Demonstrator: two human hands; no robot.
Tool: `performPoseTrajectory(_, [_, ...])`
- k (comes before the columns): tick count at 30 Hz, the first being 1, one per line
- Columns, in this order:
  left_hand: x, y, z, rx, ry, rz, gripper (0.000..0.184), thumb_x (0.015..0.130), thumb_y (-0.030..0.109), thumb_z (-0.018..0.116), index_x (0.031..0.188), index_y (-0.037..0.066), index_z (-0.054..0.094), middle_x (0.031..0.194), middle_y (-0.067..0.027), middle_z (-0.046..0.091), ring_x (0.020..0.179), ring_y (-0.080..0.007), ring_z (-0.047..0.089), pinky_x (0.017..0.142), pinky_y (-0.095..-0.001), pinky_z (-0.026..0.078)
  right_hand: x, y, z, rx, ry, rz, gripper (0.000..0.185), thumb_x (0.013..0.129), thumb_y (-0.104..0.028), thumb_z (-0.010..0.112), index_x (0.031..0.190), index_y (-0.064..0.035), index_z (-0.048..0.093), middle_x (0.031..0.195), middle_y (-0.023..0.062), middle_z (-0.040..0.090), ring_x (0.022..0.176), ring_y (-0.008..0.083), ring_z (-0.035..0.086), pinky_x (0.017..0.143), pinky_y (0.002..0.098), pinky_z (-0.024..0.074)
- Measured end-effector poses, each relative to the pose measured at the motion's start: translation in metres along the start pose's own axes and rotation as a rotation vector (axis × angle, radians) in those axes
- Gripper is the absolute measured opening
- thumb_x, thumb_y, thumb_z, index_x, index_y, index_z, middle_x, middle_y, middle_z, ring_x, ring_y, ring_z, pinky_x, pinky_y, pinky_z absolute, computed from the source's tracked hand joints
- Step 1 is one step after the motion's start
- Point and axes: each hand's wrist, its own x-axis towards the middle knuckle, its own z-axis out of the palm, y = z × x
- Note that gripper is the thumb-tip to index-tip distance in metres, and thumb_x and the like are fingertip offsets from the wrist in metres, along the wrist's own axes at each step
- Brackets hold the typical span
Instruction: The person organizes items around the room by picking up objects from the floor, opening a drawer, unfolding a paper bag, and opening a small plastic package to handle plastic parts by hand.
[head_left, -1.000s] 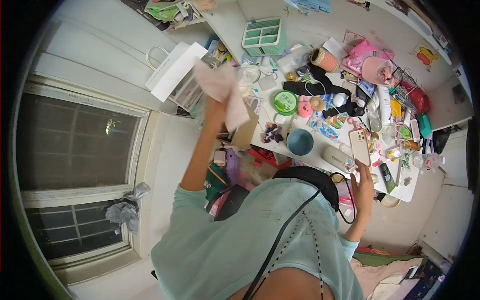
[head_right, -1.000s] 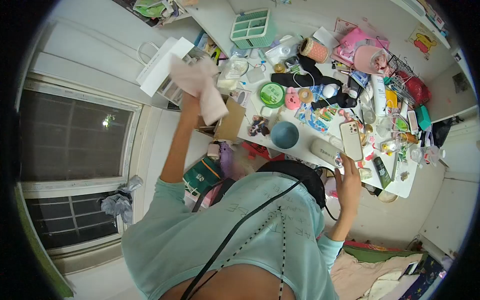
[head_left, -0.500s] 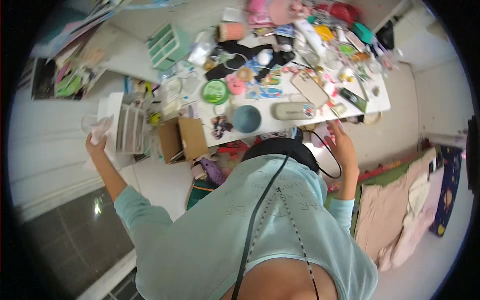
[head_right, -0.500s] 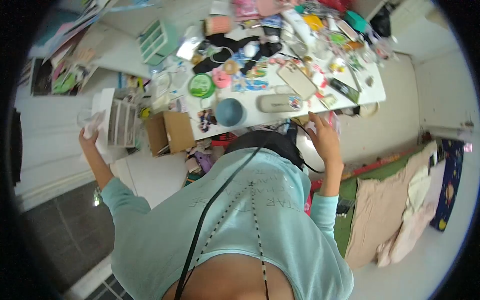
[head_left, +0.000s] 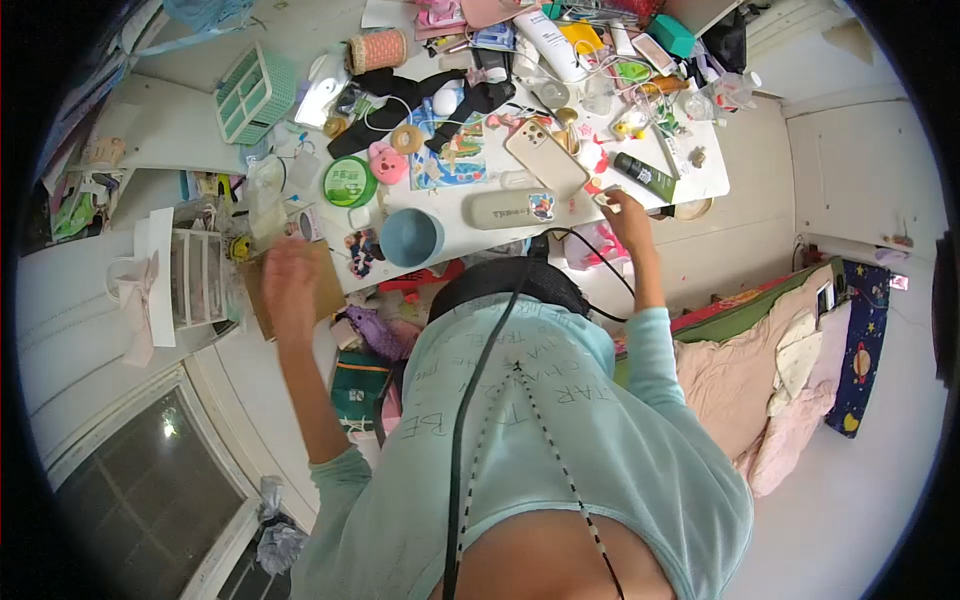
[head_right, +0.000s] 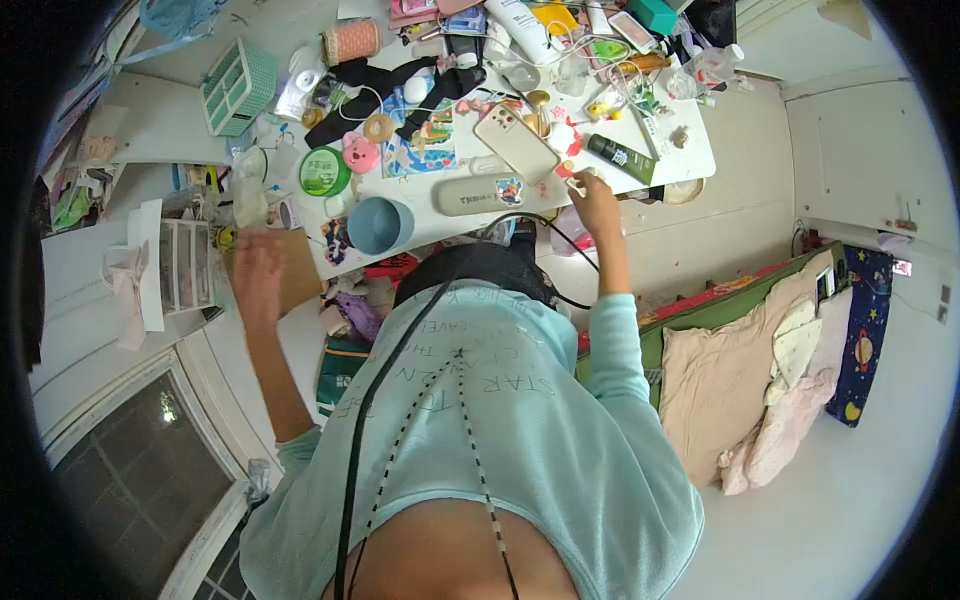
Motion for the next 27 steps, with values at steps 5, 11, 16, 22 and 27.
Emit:
performPoseTrajectory(5, [-0.034,-0.035,0.069,-0.142,-0.015,-0.197,0.038,0.084,0.005,0.048,0.120,0.008,0.039,0.109,-0.0056,0.050,0.087,-0.0161,0.054,0.075,-0.0252,0.042,0.045,-0.002,0.031,-0.163,0.003,0.196,0.031,0.074,-0.028,0.060,0.097,-0.0077,0.057,0.092,0.0122,0.061,0.085,0.0286,0.058,0.072,0.0374,0.0456])
performPoseTrajectory(11, [-0.054,-0.051,0.110,0.026,-0.164,-0.214,0.033,0.084,0.007,0.046,0.117,0.008,0.041,0.109,-0.0065,0.049,0.088,-0.0139,0.054,0.073,-0.0231,0.041,0.069,-0.007,0.039,-0.329,-0.143,0.298,0.029,0.078,-0.033,0.052,0.094,-0.0098,0.056,0.089,0.0134,0.061,0.083,0.0306,0.059,0.069,0.0409,0.0467])
performPoseTrajectory(16, [-0.048,-0.065,0.121,0.068,-0.183,-0.257,0.032,0.084,0.010,0.047,0.116,0.008,0.043,0.109,-0.0064,0.050,0.088,-0.0130,0.054,0.074,-0.0227,0.040,0.085,0.012,0.050,-0.385,-0.127,0.099,0.022,0.081,-0.024,0.045,0.091,-0.0050,0.050,0.081,0.0186,0.061,0.074,0.0359,0.060,0.063,0.0448,0.0474])
performPoseTrajectory(22, [-0.043,-0.076,0.127,0.219,-0.137,-0.207,0.029,0.084,0.010,0.046,0.113,0.007,0.045,0.106,-0.0049,0.052,0.085,-0.0114,0.055,0.071,-0.0217,0.040,0.095,-0.048,-0.006,-0.365,-0.048,-0.076,0.015,0.082,-0.014,0.041,0.093,-0.0031,0.042,0.075,0.0219,0.060,0.068,0.0377,0.060,0.057,0.0459,0.0477])
performPoseTrajectory(27, [-0.033,-0.086,0.132,0.264,-0.171,-0.136,0.027,0.083,0.005,0.045,0.110,0.005,0.046,0.102,-0.0049,0.054,0.074,-0.0096,0.053,0.065,-0.0193,0.041,0.121,-0.093,0.027,-0.329,-0.152,-0.200,0.022,0.084,-0.019,0.041,0.100,-0.0054,0.043,0.077,0.0220,0.059,0.069,0.0374,0.060,0.058,0.0468,0.0473])
